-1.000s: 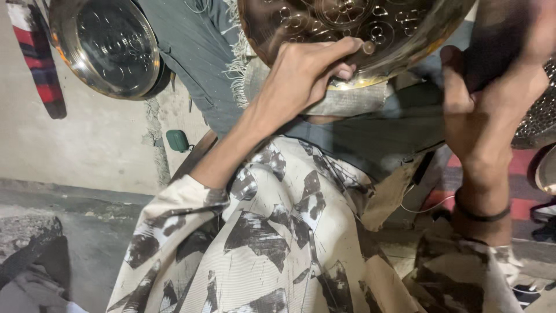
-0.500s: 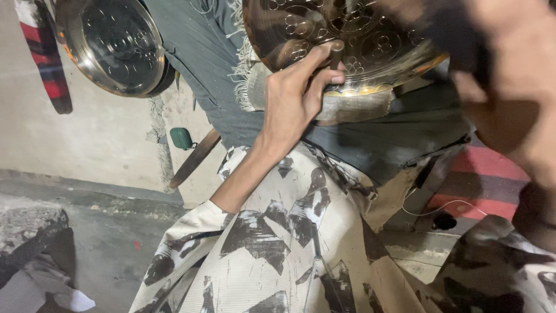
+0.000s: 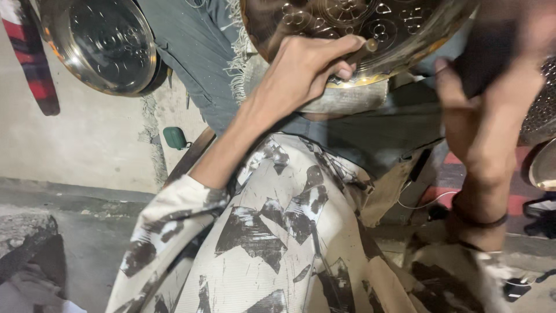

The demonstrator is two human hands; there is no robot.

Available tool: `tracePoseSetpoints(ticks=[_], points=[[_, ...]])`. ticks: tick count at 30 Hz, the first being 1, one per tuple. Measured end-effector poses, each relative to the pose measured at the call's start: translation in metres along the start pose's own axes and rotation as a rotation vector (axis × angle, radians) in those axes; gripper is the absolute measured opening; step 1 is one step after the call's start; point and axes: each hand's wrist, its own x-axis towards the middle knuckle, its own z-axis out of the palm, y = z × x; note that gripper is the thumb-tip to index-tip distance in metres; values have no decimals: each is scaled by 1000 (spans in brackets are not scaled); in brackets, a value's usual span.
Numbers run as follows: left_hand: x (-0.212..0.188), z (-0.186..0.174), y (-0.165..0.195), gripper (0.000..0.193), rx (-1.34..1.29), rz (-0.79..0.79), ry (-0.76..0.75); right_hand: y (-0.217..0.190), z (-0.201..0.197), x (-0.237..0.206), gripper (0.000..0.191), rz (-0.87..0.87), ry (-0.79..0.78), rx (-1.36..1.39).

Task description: The person sits on the floor and uses a small hammer to tap the surface of a decorative metal plate resting on a cloth pad. They repeatedly tap different areas of the plate, occasionally lifting and repositioning it to access new sections.

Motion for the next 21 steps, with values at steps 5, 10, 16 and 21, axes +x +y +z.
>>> tracePoseSetpoints(ticks=[5, 10, 16, 21], points=[[12, -9, -3, 33, 93, 97, -159, -15, 26, -20, 50, 163, 116, 21], [17, -9, -8, 33, 93, 108, -250, -30, 41, -34, 81, 166, 56, -37], [17, -9, -14, 36, 110, 259, -237, -19, 63, -59, 84, 294, 29, -38], [22, -11, -9, 33, 102, 188, -364, -20, 81, -75, 74, 248, 140, -37]])
